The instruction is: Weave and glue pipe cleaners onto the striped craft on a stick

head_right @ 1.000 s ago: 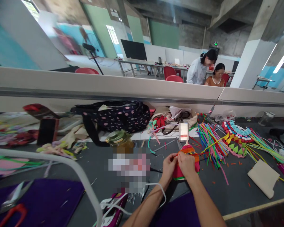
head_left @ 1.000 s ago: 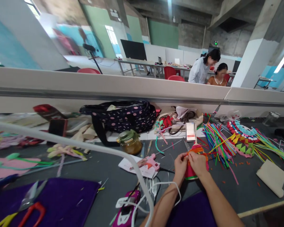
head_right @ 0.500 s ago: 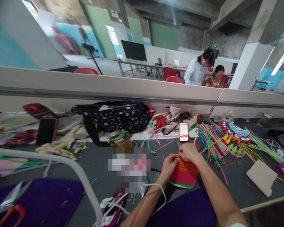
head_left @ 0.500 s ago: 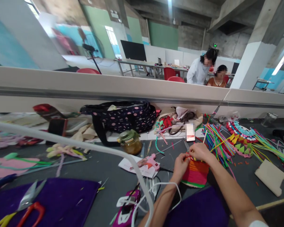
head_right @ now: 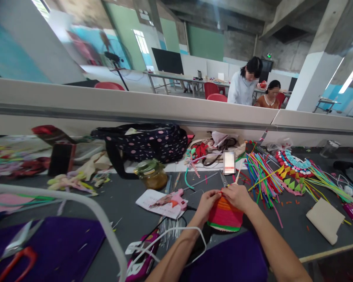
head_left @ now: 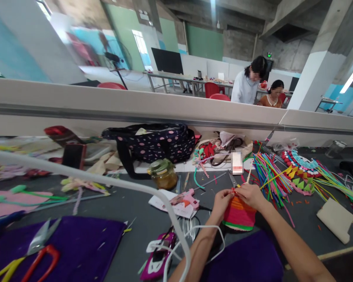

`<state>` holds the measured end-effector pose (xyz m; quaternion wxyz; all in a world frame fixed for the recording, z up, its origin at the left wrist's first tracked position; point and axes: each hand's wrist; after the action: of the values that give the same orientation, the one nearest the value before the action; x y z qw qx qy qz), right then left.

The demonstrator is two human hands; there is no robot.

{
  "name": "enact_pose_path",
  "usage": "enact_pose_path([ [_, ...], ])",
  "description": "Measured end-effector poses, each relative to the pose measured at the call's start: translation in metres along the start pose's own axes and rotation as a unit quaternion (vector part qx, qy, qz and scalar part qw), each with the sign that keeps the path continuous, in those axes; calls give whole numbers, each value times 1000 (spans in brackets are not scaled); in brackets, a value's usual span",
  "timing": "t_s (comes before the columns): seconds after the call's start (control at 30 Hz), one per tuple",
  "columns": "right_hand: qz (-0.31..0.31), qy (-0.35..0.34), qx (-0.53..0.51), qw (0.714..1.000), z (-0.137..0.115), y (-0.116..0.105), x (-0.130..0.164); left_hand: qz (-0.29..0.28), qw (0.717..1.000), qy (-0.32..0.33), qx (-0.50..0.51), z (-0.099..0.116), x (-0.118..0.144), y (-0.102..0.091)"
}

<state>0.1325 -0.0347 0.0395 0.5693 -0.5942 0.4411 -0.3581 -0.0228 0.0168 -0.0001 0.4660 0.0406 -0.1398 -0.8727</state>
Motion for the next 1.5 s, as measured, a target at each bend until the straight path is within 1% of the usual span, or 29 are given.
enact_pose_path([
  [0.07,14,-11,21,1000,2,3,1,-5,1000,-2,-6,0,0,1],
  [0.1,5,-7,25,1000,2,3,0,-7,1000,-2,-12,0,1,2],
  [0.23,-65,24,5,998,0,-4,-3,-17,999,-2,-50,0,3,3],
  [0.37,-96,37,-17,995,-3,-15,-4,-24,994,10,-109,-1,3,3],
  [0.5,-124,72,-42,989,-6,-27,-7,-15,980,38,-193,2,3,3],
  [0.63,-161,102,-71,979,-2,-40,-17,-14,959,70,-276,12,3,1],
  [0.77,-219,84,-121,964,12,-55,-36,-32,938,92,-332,28,5,2],
  [0.9,-291,39,-187,937,22,-71,-59,-51,919,122,-372,44,6,4],
  [1.0,-313,21,-238,919,24,-84,-73,-61,908,144,-387,56,2,3],
  [1.1,-296,26,-303,906,29,-100,-78,-74,916,168,-357,67,-4,-2],
  [1.17,-269,39,-356,894,37,-112,-77,-55,932,185,-305,75,-8,-8],
  [1.2,-252,47,-386,886,42,-118,-75,-27,943,195,-269,78,-9,-13],
  [1.23,-234,55,-416,877,48,-124,-72,22,950,213,-228,81,-9,-17],
  [1.3,-188,71,-478,855,58,-132,-64,131,950,247,-138,85,-9,-27],
  [1.33,-159,79,-507,843,62,-134,-60,173,949,251,-82,85,-8,-31],
  [1.37,-127,86,-534,831,65,-134,-56,197,950,240,-21,85,-7,-34],
  [1.4,-94,93,-558,819,66,-132,-53,201,954,218,39,84,-6,-36],
  [1.43,-61,99,-579,807,66,-129,-49,182,961,186,92,82,-4,-37],
  [1.5,-1,111,-616,780,62,-118,-44,106,974,113,166,77,-2,-35],
])
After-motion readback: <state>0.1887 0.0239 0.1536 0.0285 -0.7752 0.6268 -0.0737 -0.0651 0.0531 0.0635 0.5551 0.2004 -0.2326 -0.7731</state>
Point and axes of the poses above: each hand's wrist, its own x-axis away from the middle knuckle, its own y-axis out of the palm, z = x × y, and after that the axes turned 13 degrees about -z, right-handed
